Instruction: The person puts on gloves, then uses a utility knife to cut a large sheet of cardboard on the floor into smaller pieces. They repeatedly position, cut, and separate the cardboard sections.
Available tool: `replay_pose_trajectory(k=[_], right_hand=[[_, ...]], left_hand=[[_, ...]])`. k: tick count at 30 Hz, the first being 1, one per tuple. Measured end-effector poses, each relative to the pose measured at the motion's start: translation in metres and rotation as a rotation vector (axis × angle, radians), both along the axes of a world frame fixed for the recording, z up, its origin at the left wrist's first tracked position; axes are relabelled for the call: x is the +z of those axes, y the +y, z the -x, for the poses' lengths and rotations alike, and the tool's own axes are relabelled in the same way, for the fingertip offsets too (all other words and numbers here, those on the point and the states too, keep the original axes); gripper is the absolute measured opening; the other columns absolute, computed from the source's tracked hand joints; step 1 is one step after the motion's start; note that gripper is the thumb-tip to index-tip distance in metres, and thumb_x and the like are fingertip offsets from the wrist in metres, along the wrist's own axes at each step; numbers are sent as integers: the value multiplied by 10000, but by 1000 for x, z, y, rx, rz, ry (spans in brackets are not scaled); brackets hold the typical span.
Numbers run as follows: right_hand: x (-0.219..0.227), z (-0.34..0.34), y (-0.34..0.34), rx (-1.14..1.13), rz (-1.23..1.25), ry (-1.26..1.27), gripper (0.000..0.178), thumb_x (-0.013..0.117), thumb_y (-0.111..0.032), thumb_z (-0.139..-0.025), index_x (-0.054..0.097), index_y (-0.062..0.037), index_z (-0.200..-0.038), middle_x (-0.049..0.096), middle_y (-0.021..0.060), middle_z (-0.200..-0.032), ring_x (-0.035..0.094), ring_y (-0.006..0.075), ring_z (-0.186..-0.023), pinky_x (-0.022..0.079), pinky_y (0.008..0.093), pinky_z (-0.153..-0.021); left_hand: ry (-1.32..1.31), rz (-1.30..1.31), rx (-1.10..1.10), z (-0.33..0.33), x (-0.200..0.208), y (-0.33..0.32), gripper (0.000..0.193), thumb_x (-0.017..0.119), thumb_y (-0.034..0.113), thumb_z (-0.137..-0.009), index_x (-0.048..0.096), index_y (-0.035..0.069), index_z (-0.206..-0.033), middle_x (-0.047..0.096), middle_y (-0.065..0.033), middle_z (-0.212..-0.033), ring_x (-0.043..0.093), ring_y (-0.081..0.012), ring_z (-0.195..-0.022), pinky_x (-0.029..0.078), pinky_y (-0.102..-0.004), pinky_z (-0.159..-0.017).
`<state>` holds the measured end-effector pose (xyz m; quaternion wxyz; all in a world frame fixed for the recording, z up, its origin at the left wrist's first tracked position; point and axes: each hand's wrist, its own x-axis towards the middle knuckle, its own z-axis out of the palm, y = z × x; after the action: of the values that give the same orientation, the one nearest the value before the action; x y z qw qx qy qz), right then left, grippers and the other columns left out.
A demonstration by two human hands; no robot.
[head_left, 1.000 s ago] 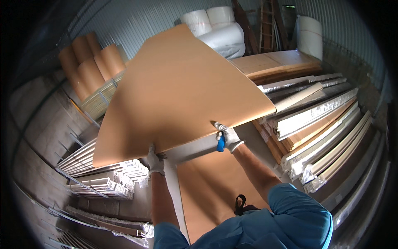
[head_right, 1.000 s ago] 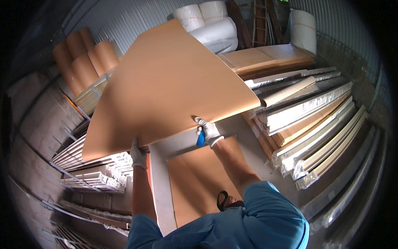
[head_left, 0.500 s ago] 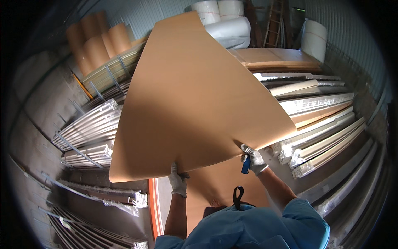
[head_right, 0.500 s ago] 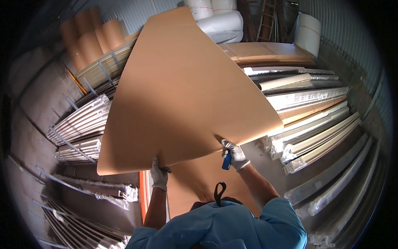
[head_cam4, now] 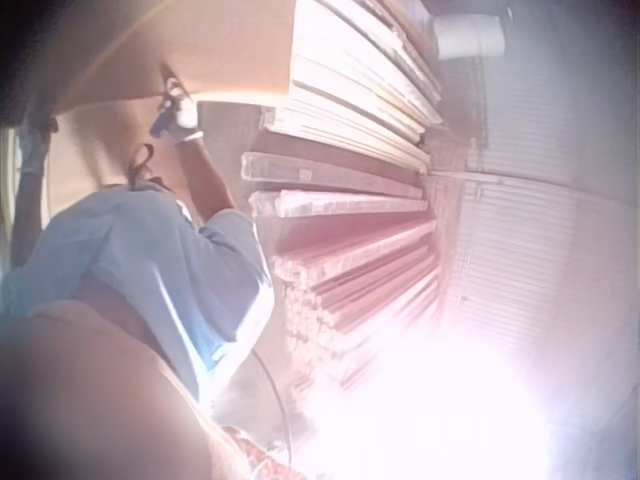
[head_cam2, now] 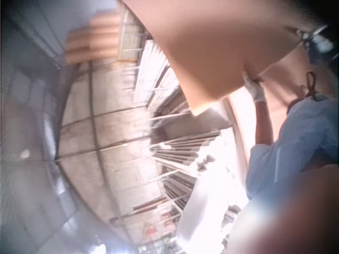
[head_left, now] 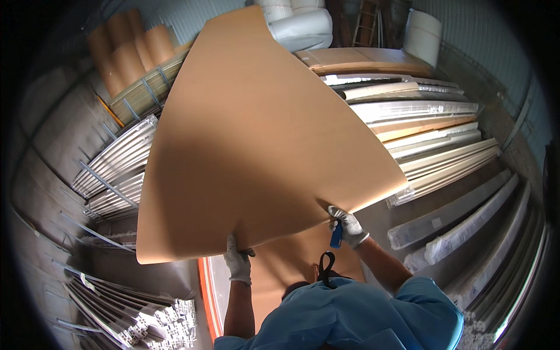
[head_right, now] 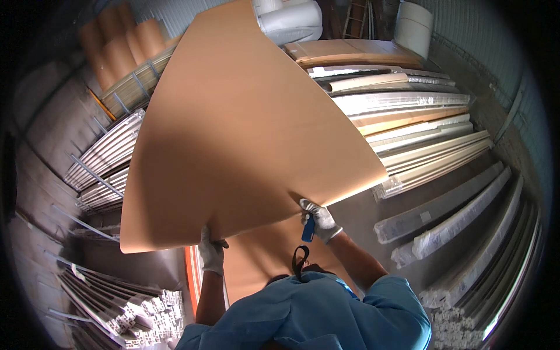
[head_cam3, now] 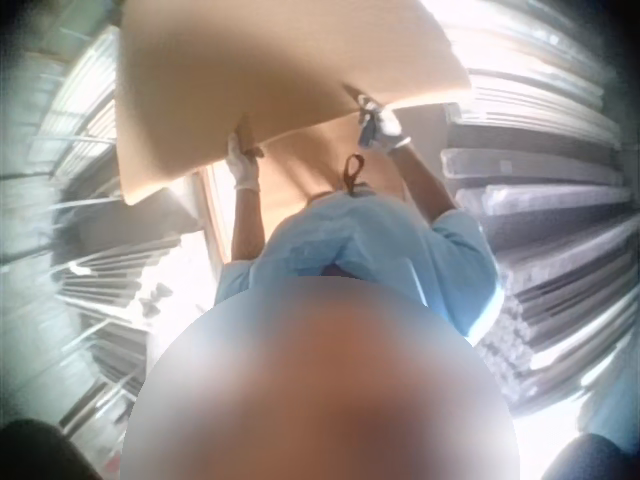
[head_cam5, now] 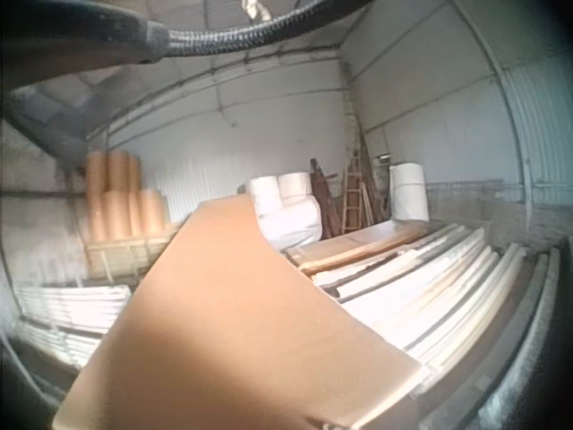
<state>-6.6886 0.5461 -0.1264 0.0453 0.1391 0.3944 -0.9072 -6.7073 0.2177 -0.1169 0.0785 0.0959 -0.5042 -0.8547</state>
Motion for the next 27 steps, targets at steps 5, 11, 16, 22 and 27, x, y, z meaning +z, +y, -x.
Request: replay_pose_trajectory(k=[5, 11, 16, 22, 27], right_hand=[[-4, -119, -28, 32, -101, 57, 237, 635, -272, -925, 619, -72, -1051, 520, -41, -686, 523, 79, -552, 456, 238, -541], [1, -256, -51, -46, -17, -67, 125, 677, -188, -890, 606, -102, -946, 508, -39, -667, 493, 81, -531, 450, 241, -516], [-8, -360, -34, -15, -60, -59, 160, 702, -237, -881, 613, -125, -952, 484, -48, -650, 491, 84, -539, 453, 249, -523], [-26, -484, 2, -23, -88, -43, 213, 723, -227, -867, 614, -104, -1003, 501, -48, -686, 455, 60, -516, 425, 237, -494], [-33, -608, 18, -20, -98, -207, 169, 699, -229, -889, 595, -131, -980, 468, -50, -646, 439, 66, -509, 402, 232, -489]], left_hand=[[9, 37, -20, -109, -8, -31, 422, 584, 417, -942, 589, 40, -1132, 603, -55, -721, 557, -141, -498, 474, -278, -395], [7, 18, -76, -253, 0, -56, 441, 581, 414, -946, 581, 32, -1167, 619, -68, -791, 578, -149, -556, 473, -276, -417], [-71, -6, 38, -355, -14, -38, 423, 570, 361, -957, 576, 25, -1215, 641, -69, -918, 585, -139, -619, 460, -275, -422], [-167, -27, 48, -488, -43, -7, 363, 575, 331, -957, 595, 18, -1139, 622, -82, -814, 568, -161, -539, 464, -291, -426], [-269, -19, 18, -618, -44, 6, 387, 618, 390, -933, 608, 36, -1089, 589, -67, -738, 531, -145, -504, 428, -271, -441]])
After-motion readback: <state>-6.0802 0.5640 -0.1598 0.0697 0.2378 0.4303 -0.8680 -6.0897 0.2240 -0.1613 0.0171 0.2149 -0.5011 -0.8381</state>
